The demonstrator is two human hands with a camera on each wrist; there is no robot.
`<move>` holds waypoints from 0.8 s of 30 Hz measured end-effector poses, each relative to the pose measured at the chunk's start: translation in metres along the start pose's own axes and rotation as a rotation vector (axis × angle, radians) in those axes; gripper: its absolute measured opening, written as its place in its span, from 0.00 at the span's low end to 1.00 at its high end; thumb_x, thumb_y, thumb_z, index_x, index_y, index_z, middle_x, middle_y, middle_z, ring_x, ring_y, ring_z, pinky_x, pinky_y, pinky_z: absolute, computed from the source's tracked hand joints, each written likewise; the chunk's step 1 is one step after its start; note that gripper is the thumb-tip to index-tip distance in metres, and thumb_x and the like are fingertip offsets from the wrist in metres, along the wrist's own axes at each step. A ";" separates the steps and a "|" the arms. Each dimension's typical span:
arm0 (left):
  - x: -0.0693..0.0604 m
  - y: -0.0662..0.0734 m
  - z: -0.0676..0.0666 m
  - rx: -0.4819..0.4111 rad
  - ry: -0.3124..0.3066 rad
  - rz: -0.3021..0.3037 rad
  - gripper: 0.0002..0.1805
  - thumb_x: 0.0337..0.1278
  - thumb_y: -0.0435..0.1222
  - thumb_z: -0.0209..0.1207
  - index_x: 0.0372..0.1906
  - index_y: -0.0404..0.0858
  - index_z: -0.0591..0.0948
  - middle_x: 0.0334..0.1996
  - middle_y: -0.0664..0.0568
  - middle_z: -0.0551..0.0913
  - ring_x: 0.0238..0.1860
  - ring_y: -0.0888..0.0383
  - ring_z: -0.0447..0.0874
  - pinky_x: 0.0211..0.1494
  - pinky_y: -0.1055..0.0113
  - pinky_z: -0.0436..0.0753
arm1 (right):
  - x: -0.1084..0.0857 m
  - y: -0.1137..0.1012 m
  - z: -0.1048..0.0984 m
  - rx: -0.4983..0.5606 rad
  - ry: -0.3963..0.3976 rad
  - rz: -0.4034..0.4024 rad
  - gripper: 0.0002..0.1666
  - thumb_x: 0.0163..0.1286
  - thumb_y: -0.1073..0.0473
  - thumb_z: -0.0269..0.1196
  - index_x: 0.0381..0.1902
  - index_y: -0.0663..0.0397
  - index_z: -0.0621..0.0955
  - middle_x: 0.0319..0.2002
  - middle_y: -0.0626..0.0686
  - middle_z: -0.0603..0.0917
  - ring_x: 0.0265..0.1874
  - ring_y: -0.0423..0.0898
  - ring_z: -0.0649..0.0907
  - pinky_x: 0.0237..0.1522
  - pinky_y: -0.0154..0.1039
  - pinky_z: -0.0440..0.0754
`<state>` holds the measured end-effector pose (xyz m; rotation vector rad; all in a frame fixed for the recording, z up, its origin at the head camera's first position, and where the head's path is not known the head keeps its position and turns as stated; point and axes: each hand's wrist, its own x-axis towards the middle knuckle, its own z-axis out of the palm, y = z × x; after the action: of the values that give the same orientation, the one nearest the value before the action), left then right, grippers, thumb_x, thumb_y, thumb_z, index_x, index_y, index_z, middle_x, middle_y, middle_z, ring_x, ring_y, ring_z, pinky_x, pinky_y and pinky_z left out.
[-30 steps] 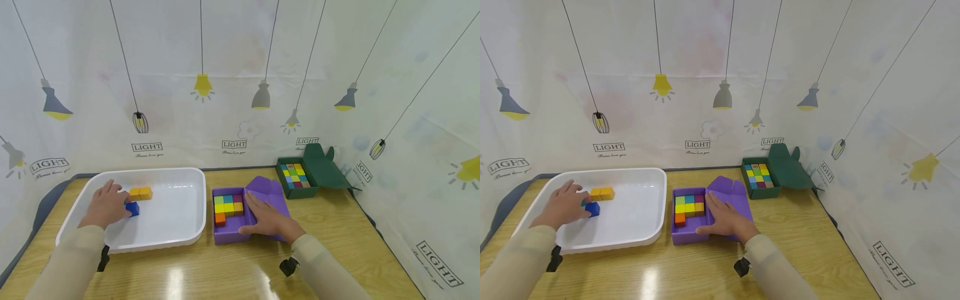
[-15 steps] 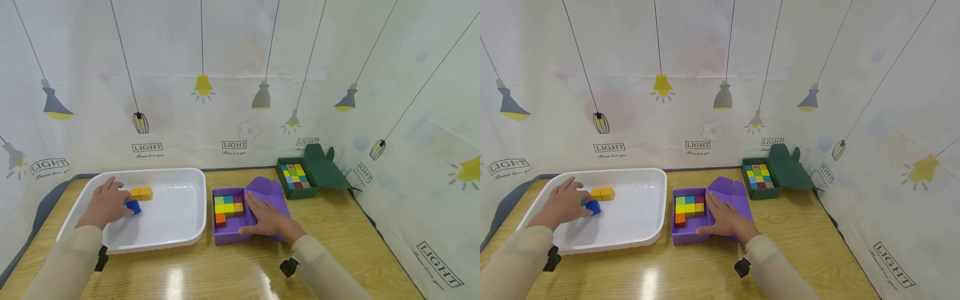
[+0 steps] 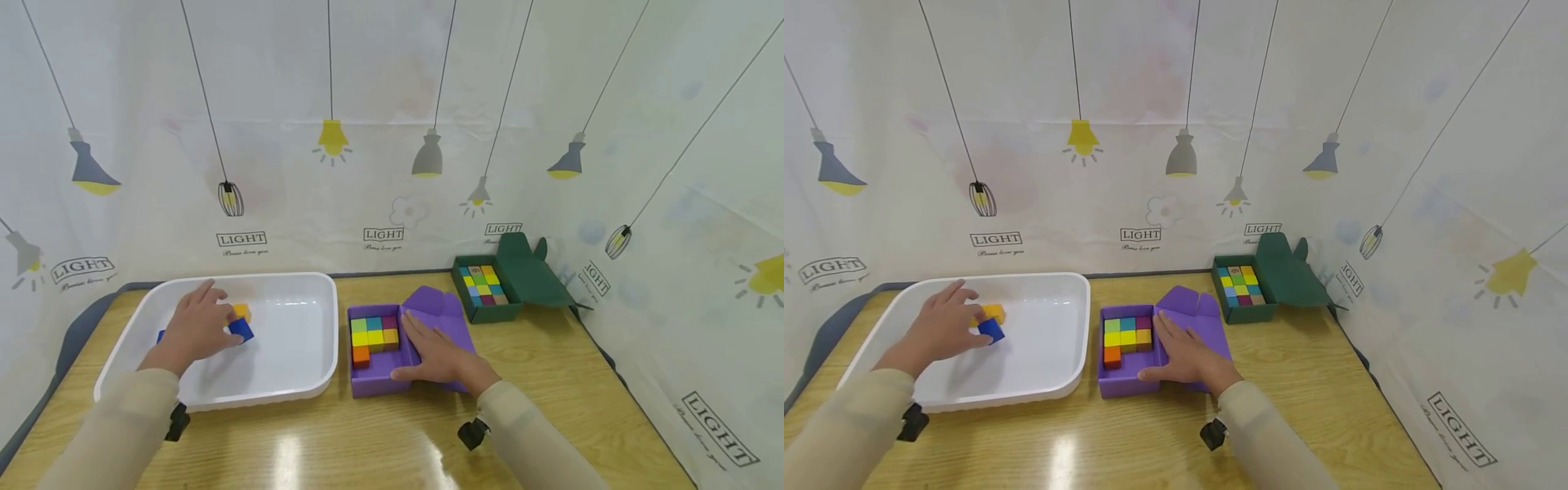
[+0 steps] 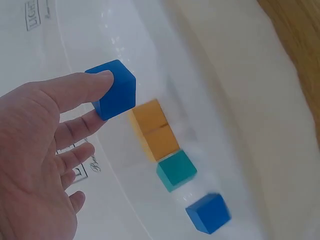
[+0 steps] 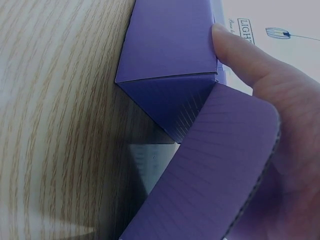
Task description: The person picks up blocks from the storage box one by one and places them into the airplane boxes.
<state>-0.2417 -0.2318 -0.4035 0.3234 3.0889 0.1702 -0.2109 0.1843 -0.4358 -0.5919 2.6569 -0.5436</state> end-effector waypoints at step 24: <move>0.027 0.111 -0.017 -0.033 0.092 0.242 0.16 0.46 0.48 0.71 0.38 0.44 0.84 0.66 0.43 0.72 0.77 0.41 0.47 0.79 0.41 0.49 | 0.001 0.000 -0.001 0.013 -0.013 0.016 0.64 0.62 0.29 0.60 0.78 0.49 0.39 0.80 0.51 0.37 0.80 0.49 0.42 0.79 0.58 0.43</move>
<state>-0.2461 -0.1203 -0.3744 0.7077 3.1227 0.2482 -0.2115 0.1840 -0.4354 -0.5677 2.6415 -0.5498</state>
